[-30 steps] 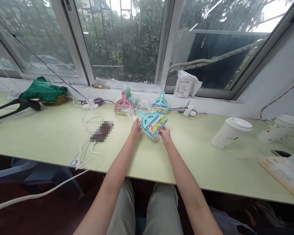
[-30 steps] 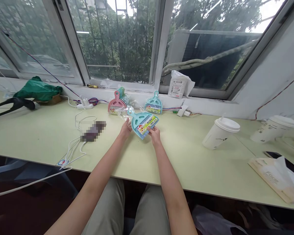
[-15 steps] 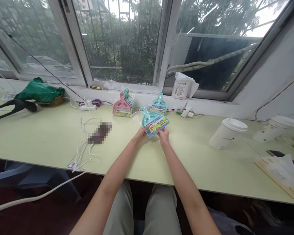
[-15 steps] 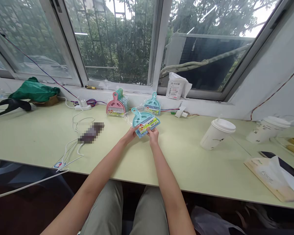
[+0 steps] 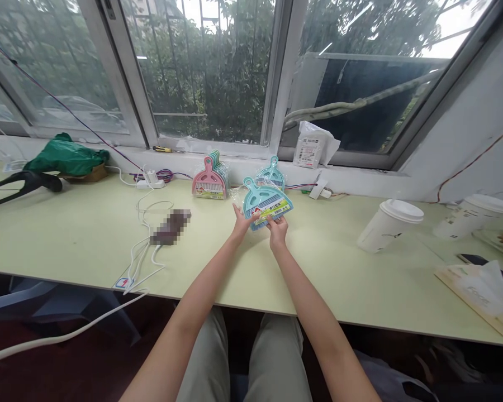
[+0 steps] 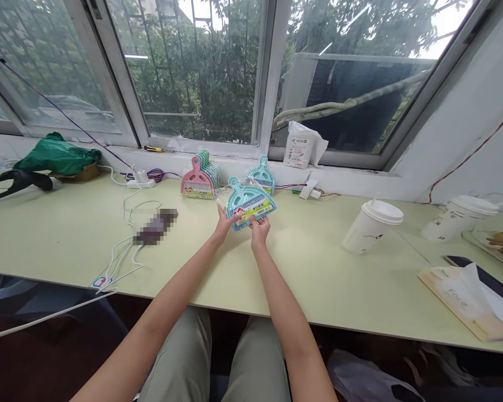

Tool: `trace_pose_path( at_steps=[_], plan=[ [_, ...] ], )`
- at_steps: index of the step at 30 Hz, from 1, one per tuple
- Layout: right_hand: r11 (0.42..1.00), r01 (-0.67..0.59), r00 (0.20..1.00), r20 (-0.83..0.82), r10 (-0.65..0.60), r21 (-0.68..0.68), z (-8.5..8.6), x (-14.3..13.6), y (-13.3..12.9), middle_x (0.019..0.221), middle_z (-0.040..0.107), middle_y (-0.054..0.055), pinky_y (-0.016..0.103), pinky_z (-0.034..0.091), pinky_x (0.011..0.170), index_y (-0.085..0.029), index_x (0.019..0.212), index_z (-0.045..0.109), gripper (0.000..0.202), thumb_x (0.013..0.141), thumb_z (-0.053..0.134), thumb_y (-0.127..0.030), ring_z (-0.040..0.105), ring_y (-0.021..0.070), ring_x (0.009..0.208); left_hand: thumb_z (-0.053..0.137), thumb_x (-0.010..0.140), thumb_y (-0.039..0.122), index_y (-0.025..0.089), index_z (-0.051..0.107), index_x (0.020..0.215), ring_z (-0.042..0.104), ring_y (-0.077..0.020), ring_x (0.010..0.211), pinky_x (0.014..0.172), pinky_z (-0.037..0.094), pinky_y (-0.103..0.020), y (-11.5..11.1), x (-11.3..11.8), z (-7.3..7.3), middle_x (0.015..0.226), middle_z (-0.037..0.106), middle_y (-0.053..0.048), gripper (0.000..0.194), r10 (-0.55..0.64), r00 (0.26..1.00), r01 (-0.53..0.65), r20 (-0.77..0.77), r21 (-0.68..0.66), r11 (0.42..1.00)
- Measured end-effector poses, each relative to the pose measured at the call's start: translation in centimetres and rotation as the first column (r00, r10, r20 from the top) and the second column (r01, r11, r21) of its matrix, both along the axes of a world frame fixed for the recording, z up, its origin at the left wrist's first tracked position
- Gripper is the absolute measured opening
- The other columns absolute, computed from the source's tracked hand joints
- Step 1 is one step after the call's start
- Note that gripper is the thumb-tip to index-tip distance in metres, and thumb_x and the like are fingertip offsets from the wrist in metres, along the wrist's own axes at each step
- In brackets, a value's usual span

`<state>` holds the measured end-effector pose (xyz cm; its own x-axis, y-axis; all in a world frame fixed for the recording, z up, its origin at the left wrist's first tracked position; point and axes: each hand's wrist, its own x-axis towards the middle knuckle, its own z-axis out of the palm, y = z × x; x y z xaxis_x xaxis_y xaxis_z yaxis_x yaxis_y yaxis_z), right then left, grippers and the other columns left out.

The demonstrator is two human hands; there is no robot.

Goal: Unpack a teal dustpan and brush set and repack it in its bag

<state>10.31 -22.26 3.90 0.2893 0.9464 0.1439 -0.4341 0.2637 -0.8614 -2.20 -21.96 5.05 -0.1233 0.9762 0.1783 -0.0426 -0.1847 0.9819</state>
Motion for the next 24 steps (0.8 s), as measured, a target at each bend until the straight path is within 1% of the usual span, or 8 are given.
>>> trace_pose_path(
  at_steps=[2, 3, 5, 7, 9, 15, 21, 24],
  plan=[
    [1.000, -0.017, 1.000, 0.023, 0.016, 0.008, 0.1, 0.4, 0.1, 0.110, 0.068, 0.010, 0.031, 0.057, 0.078, -0.018, 0.106, 0.057, 0.050, 0.062, 0.075, -0.030, 0.066, 0.0193, 0.096, 0.071, 0.074, 0.044, 0.022, 0.001, 0.146, 0.016, -0.0275, 0.143, 0.111, 0.026, -0.040, -0.5, -0.6, 0.9, 0.155, 0.011, -0.016, 0.104, 0.323, 0.932, -0.295, -0.163, 0.174, 0.940],
    [0.999, -0.032, 0.998, 0.047, 0.031, 0.009, 0.1, 0.6, 0.1, 0.107, 0.069, 0.010, 0.032, 0.057, 0.078, -0.018, 0.105, 0.058, 0.049, 0.061, 0.076, -0.031, 0.067, 0.0194, 0.095, 0.068, 0.077, 0.047, 0.021, 0.010, 0.145, 0.018, -0.0269, 0.142, 0.111, 0.025, -0.040, -0.8, -1.0, 1.3, 0.153, 0.017, -0.016, 0.093, 0.466, 0.858, -0.405, -0.214, 0.277, 0.872],
    [0.997, -0.077, 0.991, 0.106, 0.077, 0.002, 0.2, 0.7, 0.2, 0.101, 0.070, 0.009, 0.033, 0.057, 0.076, -0.017, 0.103, 0.059, 0.050, 0.060, 0.077, -0.033, 0.067, 0.0201, 0.090, 0.056, 0.085, 0.049, 0.021, 0.036, 0.133, 0.035, -0.0245, 0.131, 0.107, 0.030, -0.039, -1.2, -1.7, 2.0, 0.139, 0.041, -0.013, 0.059, 0.607, 0.728, -0.461, -0.319, 0.427, 0.778],
    [0.991, -0.136, 0.977, 0.163, 0.136, -0.014, 0.3, 0.6, 0.2, 0.096, 0.071, 0.008, 0.035, 0.058, 0.073, -0.017, 0.100, 0.060, 0.051, 0.057, 0.079, -0.035, 0.068, 0.0207, 0.084, 0.050, 0.089, 0.048, 0.021, 0.054, 0.104, 0.050, -0.0223, 0.110, 0.097, 0.037, -0.037, -1.3, -2.1, 2.3, 0.111, 0.058, -0.008, 0.031, 0.583, 0.655, -0.370, -0.480, 0.469, 0.802],
    [0.983, -0.183, 0.961, 0.205, 0.185, -0.028, 0.2, 0.3, 0.2, 0.091, 0.072, 0.007, 0.035, 0.058, 0.070, -0.017, 0.097, 0.060, 0.051, 0.054, 0.080, -0.037, 0.068, 0.0209, 0.079, 0.050, 0.089, 0.046, 0.021, 0.056, 0.083, 0.054, -0.0214, 0.094, 0.086, 0.042, -0.034, -1.2, -2.1, 2.1, 0.089, 0.060, -0.006, 0.026, 0.492, 0.587, -0.240, -0.643, 0.441, 0.864],
    [0.978, -0.203, 0.942, 0.263, 0.207, -0.046, -0.7, -0.4, 0.4, 0.087, 0.073, 0.007, 0.035, 0.057, 0.065, -0.018, 0.093, 0.061, 0.051, 0.052, 0.079, -0.041, 0.068, 0.0216, 0.075, 0.047, 0.092, 0.032, 0.022, 0.056, 0.082, 0.051, -0.0218, 0.096, 0.070, 0.042, -0.029, -1.2, -1.3, 1.5, 0.091, 0.058, -0.007, 0.018, 0.407, 0.440, -0.105, -0.800, 0.405, 0.908],
    [0.984, -0.174, 0.946, 0.272, 0.177, -0.035, -1.0, 0.1, 0.8, 0.089, 0.073, 0.009, 0.035, 0.057, 0.065, -0.017, 0.094, 0.060, 0.052, 0.053, 0.078, -0.043, 0.069, 0.0223, 0.076, 0.051, 0.090, 0.026, 0.023, 0.055, 0.109, 0.055, -0.0200, 0.095, 0.069, 0.043, -0.028, -1.5, -0.9, 1.4, 0.094, 0.062, -0.005, 0.019, 0.356, 0.538, -0.101, -0.764, 0.361, 0.927],
    [0.982, -0.184, 0.940, 0.285, 0.186, -0.033, -1.0, 0.2, 0.8, 0.091, 0.073, 0.009, 0.035, 0.057, 0.065, -0.017, 0.094, 0.060, 0.051, 0.054, 0.079, -0.042, 0.069, 0.0225, 0.077, 0.055, 0.088, 0.026, 0.023, 0.059, 0.103, 0.054, -0.0225, 0.097, 0.069, 0.044, -0.030, -1.4, -0.9, 1.2, 0.090, 0.064, -0.006, 0.017, 0.356, 0.553, -0.131, -0.753, 0.343, 0.930]
  ],
)
